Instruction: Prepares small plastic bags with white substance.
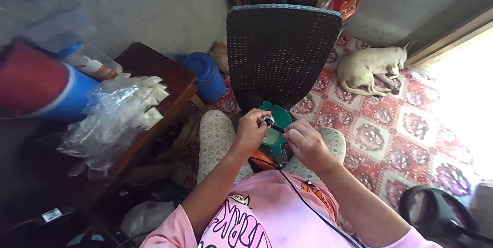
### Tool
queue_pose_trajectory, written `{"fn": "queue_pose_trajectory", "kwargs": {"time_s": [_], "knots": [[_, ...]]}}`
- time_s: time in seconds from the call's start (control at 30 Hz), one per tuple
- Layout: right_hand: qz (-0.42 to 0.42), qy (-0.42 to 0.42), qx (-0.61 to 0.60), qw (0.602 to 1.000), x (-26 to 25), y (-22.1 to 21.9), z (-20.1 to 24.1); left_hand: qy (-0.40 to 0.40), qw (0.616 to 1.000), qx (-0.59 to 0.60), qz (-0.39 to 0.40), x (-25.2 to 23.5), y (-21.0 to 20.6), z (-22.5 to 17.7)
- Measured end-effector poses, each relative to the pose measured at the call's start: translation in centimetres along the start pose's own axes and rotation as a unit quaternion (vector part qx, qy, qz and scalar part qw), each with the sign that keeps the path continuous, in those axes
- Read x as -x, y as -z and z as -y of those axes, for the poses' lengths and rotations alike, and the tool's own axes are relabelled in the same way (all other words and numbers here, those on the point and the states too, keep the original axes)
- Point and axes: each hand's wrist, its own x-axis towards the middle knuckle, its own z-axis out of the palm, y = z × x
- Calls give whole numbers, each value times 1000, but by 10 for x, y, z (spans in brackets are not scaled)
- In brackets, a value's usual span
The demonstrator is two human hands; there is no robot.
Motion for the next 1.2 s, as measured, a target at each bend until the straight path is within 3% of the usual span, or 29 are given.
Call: {"fn": "queue_pose_trajectory", "kwargs": {"time_s": [0.17, 0.3, 0.4, 0.5, 0.6, 0.7, 0.83, 1.0, 1.1, 1.2], "knots": [[-26, -38, -40, 998, -2, 7, -5, 5, 1000, 19, -2, -3, 0, 7], [-59, -140, -89, 984, -9, 25, -8, 31, 999, -5, 12, -5, 5, 10], [12, -236, -80, 968, -17, 31, -14, 32, 999, -33, 18, -5, 10, 14], [159, -289, -25, 944, -34, 16, -12, 37, 998, -51, 32, -6, 11, 14], [256, -264, 45, 929, -43, -26, -19, 30, 998, -46, 26, -6, 11, 15], [354, -261, 136, 888, -51, -61, -27, 18, 999, -29, 9, -3, 10, 15], [437, -312, 131, 833, -58, -80, -20, 14, 1000, -6, -9, -1, 11, 18], [466, -275, 69, 838, -63, -71, -18, -8, 1000, -22, 1, -1, 9, 19], [413, -237, 42, 878, -51, -83, -48, -22, 1000, -17, 7, -1, 12, 16], [425, -260, 17, 867, -59, -80, -57, -35, 999, -5, 19, -1, 12, 16]]}}
